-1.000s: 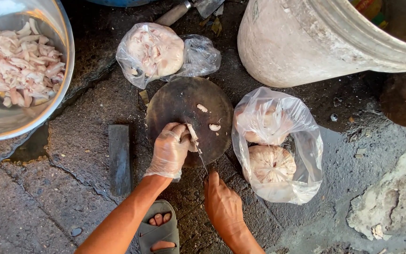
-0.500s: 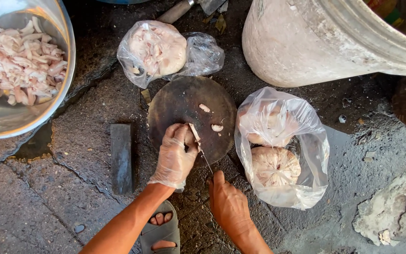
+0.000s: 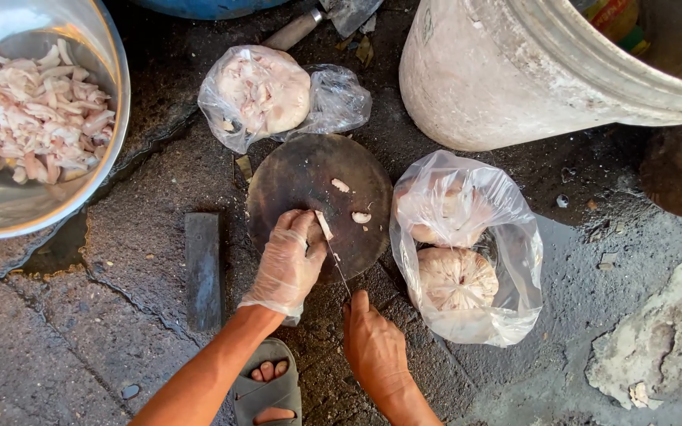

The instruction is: Dicing pieces of meat on a wooden cutting board using a knife and transferring them to a bowl.

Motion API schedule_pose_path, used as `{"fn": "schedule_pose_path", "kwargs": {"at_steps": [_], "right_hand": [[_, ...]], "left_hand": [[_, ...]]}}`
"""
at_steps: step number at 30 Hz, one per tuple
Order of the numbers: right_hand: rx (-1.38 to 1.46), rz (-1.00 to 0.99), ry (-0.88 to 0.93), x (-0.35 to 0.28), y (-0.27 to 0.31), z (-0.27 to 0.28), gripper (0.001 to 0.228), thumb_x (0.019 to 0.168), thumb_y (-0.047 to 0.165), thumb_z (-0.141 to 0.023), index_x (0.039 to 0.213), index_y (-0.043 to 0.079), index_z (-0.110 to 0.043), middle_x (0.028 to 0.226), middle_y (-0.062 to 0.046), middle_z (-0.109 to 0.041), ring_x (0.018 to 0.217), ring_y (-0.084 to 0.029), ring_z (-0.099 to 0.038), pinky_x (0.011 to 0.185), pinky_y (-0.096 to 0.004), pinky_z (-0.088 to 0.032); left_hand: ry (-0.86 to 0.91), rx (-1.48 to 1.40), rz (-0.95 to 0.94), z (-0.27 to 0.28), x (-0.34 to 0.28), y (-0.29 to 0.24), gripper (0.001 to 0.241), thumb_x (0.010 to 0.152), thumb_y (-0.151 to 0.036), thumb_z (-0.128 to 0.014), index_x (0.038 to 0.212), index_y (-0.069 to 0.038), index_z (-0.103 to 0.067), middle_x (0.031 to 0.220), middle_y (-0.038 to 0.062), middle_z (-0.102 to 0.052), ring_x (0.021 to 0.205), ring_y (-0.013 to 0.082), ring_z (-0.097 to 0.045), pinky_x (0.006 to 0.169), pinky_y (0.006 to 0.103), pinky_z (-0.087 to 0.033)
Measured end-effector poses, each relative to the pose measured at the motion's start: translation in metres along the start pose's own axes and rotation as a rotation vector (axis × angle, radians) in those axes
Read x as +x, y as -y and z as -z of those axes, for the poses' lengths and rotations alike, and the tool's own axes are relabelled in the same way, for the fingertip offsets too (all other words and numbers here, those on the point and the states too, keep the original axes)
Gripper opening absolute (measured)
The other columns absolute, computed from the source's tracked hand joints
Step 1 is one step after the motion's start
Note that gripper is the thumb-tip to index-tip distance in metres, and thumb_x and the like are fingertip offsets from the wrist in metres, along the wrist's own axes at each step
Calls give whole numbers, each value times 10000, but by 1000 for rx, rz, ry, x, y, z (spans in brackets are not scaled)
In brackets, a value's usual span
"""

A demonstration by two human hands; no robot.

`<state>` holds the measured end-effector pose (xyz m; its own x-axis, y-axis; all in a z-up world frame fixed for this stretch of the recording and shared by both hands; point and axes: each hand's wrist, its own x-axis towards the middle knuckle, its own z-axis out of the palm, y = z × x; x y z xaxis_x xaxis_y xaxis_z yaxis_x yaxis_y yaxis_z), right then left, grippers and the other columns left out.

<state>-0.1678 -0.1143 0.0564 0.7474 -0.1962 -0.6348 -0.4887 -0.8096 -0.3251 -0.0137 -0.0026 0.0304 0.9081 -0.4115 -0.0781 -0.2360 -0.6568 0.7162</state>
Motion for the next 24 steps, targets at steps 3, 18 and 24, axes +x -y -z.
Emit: {"fn": "schedule_pose_path", "kwargs": {"at_steps": [3, 18, 24], "right_hand": [[-52, -8, 0, 2, -1, -5, 163, 1139, 307, -348, 1112, 166, -425, 631, 71, -523, 449, -80, -460, 417, -276, -490], [96, 18, 80, 8, 9, 18, 208, 1136, 336, -370, 1059, 149, -418, 600, 33, -588, 432, -142, -529, 429, -357, -541], [105, 170, 9, 32, 14, 35, 203, 1137, 217, -440, 1132, 22, -496, 527, 7, -621, 317, -114, -531, 249, -275, -449]], "left_hand": [[-113, 73, -90, -18, -1, 16, 404, 785, 1, -822, 1158, 26, -670, 1252, 158, -619, 954, 272, -734, 927, 334, -598], [-58, -1021, 835, -7, 20, -13, 138, 972, -18, -583, 1108, -44, -597, 929, 164, -702, 814, 215, -699, 689, 396, -650], [-14, 2, -33, -7, 13, 9, 320, 776, 79, -745, 1057, -71, -757, 1160, 34, -678, 895, 211, -714, 808, 297, -626]]}}
